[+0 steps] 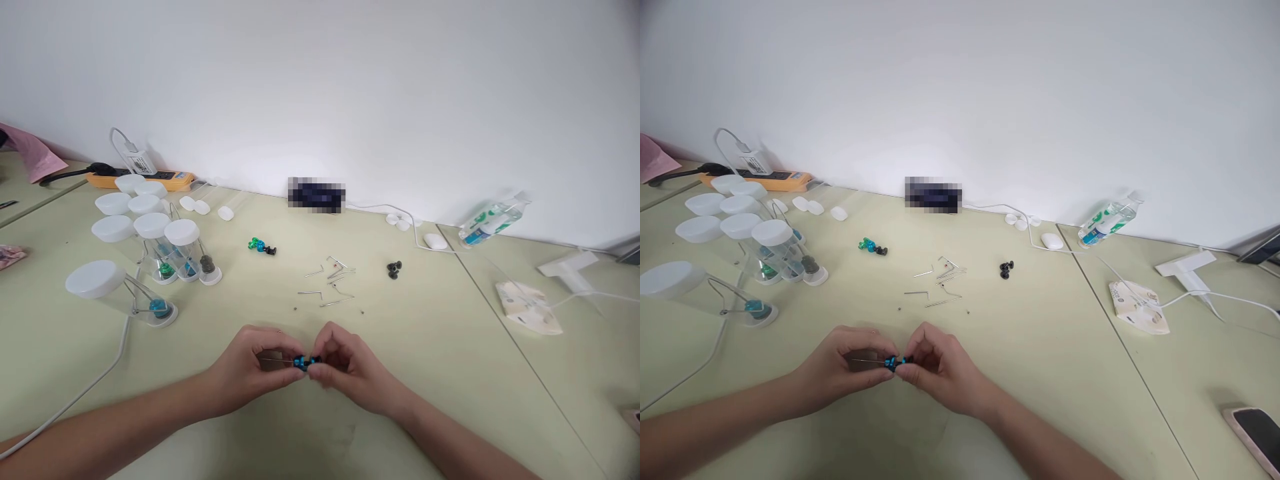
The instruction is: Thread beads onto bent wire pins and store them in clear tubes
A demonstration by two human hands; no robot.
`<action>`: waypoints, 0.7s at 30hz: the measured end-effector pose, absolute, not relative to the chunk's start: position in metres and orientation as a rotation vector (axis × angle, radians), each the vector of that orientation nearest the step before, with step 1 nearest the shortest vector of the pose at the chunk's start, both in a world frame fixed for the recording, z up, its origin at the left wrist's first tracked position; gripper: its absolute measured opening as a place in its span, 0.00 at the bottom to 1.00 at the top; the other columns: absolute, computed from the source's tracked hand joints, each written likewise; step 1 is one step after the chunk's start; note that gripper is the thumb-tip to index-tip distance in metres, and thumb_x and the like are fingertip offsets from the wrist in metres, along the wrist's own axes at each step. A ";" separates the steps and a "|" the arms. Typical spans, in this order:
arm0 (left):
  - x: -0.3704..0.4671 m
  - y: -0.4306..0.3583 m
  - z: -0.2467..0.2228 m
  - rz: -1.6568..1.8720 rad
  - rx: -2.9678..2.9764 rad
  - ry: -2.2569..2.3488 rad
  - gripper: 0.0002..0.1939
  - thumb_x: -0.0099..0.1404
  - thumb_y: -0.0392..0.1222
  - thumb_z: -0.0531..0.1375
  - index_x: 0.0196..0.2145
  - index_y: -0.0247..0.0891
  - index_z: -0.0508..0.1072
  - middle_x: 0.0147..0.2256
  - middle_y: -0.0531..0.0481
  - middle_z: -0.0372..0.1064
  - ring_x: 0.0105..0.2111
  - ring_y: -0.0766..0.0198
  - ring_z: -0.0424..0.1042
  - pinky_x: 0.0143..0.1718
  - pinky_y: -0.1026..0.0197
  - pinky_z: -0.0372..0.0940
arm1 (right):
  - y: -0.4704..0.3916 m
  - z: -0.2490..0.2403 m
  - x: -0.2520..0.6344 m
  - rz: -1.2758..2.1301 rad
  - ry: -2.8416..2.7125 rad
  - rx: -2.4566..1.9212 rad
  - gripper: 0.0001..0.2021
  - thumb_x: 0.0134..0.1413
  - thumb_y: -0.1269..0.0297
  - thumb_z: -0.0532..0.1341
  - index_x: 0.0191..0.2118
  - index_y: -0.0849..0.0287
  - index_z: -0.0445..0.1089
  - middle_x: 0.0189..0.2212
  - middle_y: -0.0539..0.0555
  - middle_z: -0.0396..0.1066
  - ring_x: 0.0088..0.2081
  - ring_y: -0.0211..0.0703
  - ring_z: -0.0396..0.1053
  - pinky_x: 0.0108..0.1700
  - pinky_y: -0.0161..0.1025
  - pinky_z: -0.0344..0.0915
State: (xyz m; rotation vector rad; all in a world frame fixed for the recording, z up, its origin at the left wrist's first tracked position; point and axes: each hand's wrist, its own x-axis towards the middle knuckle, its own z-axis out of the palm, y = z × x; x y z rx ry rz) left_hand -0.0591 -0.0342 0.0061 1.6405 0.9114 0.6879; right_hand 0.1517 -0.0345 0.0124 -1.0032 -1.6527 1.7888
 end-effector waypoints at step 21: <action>-0.059 -0.034 0.006 0.680 1.652 0.926 0.11 0.58 0.43 0.61 0.37 0.35 0.75 0.30 0.47 0.72 0.30 0.64 0.70 0.31 0.65 0.67 | -0.035 0.014 0.151 1.782 -1.650 -1.033 0.14 0.56 0.52 0.56 0.32 0.58 0.57 0.23 0.47 0.62 0.23 0.32 0.58 0.25 0.30 0.54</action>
